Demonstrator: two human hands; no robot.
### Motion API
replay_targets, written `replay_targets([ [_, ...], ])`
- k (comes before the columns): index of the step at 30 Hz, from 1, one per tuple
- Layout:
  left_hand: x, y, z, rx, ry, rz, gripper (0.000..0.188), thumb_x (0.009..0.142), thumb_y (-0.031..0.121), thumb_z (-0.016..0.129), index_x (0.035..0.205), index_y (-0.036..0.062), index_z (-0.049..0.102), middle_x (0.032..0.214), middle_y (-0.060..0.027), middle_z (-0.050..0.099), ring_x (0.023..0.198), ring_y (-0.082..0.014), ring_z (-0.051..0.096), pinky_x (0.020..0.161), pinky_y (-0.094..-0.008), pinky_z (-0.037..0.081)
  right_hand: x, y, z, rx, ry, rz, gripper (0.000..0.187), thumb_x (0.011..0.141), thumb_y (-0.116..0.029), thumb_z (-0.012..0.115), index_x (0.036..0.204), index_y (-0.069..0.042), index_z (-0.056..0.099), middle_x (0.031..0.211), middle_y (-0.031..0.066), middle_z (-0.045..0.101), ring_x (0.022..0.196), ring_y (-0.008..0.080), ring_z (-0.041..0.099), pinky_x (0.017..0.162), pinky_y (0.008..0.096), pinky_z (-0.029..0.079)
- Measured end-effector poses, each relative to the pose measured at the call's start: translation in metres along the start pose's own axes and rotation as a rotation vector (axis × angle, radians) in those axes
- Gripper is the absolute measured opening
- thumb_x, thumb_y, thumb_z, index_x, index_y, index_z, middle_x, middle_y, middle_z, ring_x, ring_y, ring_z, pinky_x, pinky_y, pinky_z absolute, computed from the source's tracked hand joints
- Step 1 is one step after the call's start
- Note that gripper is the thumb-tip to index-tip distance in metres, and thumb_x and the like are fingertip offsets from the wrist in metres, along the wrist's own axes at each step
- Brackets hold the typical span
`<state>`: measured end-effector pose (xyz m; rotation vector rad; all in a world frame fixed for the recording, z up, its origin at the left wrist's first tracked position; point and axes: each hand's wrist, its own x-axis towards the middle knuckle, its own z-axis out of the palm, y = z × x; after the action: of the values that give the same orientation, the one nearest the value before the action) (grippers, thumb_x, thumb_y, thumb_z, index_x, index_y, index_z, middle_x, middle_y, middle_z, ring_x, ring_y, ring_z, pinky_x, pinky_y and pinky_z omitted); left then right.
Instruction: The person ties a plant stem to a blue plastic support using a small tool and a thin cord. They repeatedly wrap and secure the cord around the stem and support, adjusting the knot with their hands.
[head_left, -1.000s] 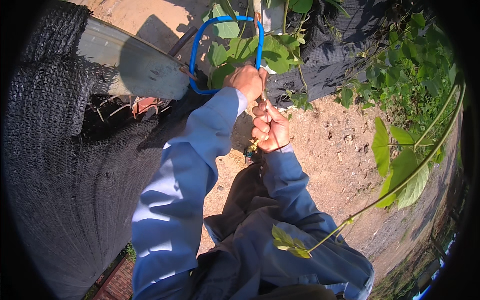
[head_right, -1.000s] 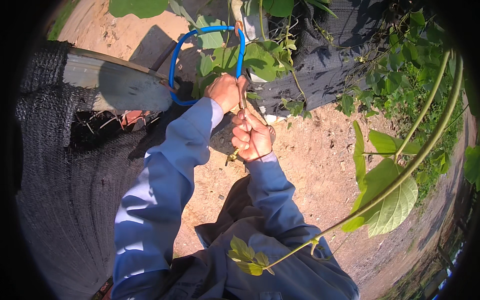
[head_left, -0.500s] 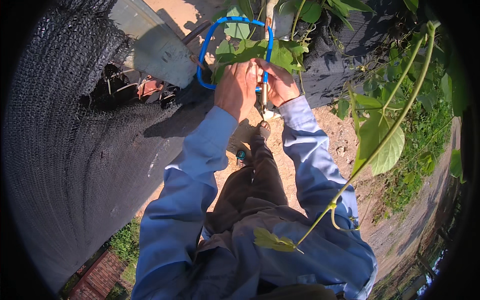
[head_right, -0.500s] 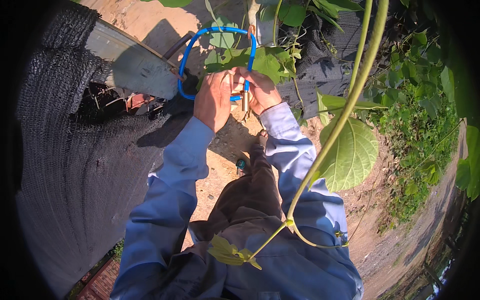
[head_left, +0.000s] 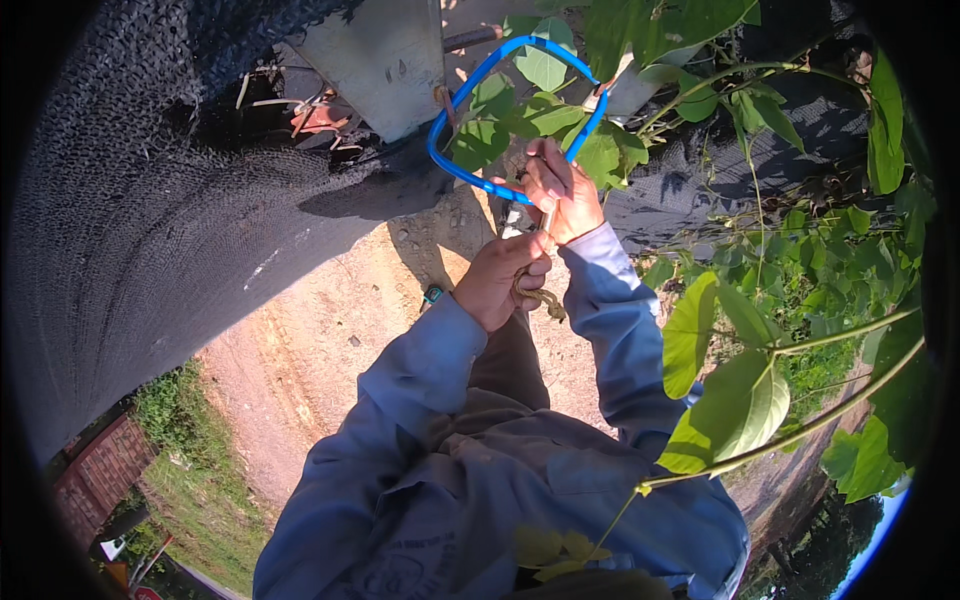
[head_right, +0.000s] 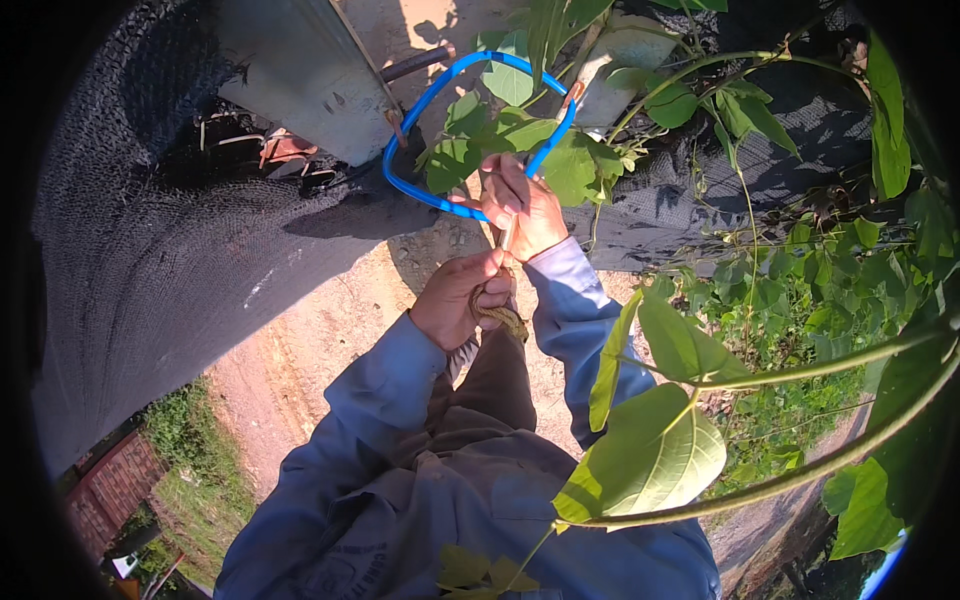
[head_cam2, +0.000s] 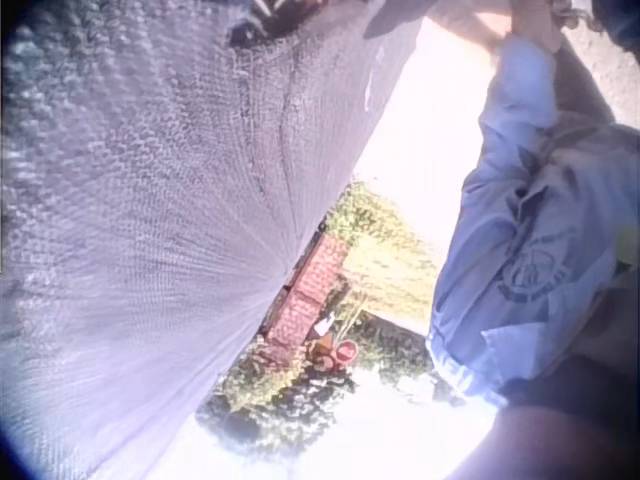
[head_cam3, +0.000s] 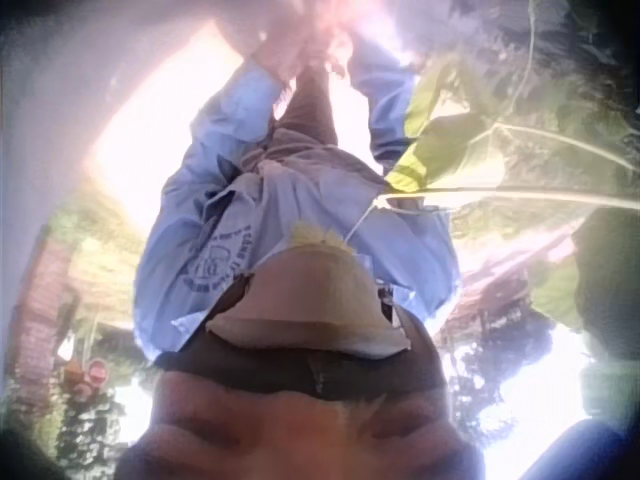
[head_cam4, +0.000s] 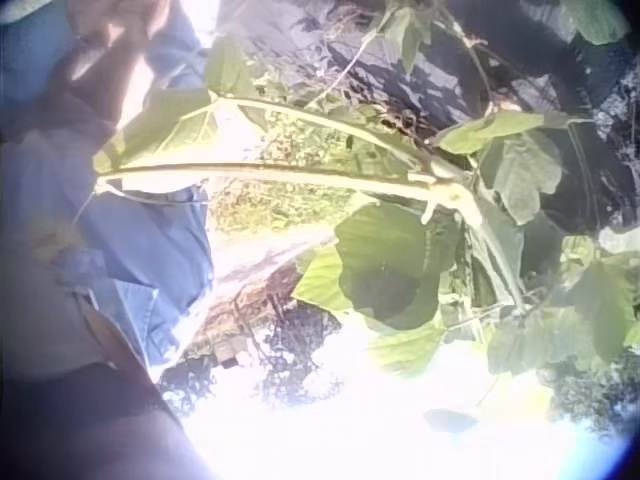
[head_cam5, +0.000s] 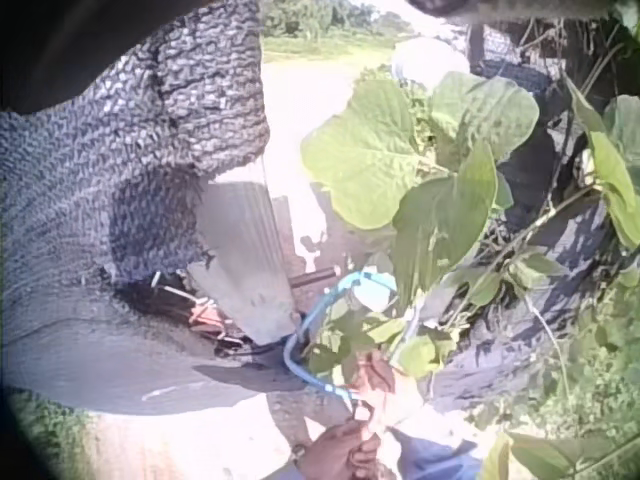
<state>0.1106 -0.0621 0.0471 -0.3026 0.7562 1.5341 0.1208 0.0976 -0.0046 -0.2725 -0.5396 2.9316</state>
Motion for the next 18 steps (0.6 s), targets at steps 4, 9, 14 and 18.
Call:
replay_targets([
  [4,0.010,-0.039,-0.016,-0.408,-0.235,0.086,0.020,0.102,0.031,0.044,0.092,0.0138,0.049,0.070,0.0058,0.037,0.057,-0.0058,0.033,0.047,-0.0214,0.030,-0.010,-0.002,0.009,-0.377,0.252,0.032,0.044,0.093,-0.030,0.063,0.116,0.005,0.050,0.086,0.0087,0.057,0.078,0.0202,0.059,0.075,0.0312,0.051],
  [9,0.019,-0.051,-0.018,-0.480,-0.062,0.206,0.020,0.099,0.029,0.048,0.089,0.0124,0.049,0.067,0.0050,0.037,0.058,-0.0065,0.033,0.049,-0.0236,0.028,-0.023,-0.053,0.051,-1.538,0.260,-0.559,0.061,0.090,-0.023,0.066,0.134,0.008,0.037,0.126,0.0205,0.051,0.119,0.0262,0.052,0.099,0.0398,0.044],
  [14,0.037,-0.063,-0.009,-0.565,-0.129,0.321,0.022,0.097,0.028,0.049,0.081,0.0134,0.045,0.065,0.0061,0.031,0.055,-0.0057,0.029,0.051,-0.0220,0.026,0.031,-0.015,0.035,-1.193,-0.160,0.484,0.033,0.097,-0.023,0.057,0.119,0.001,0.053,0.103,0.0072,0.060,0.087,0.0138,0.060,0.070,0.0270,0.049],
  [18,0.039,-0.070,-0.001,-0.741,-0.184,0.281,0.023,0.096,0.029,0.051,0.080,0.0136,0.045,0.062,0.0063,0.031,0.053,-0.0057,0.029,0.048,-0.0212,0.025,0.028,-0.012,0.054,-0.971,0.125,0.580,0.020,0.098,-0.027,0.055,0.087,-0.011,0.056,0.069,-0.0069,0.047,0.050,0.0020,0.037,0.041,0.0201,0.033],
])
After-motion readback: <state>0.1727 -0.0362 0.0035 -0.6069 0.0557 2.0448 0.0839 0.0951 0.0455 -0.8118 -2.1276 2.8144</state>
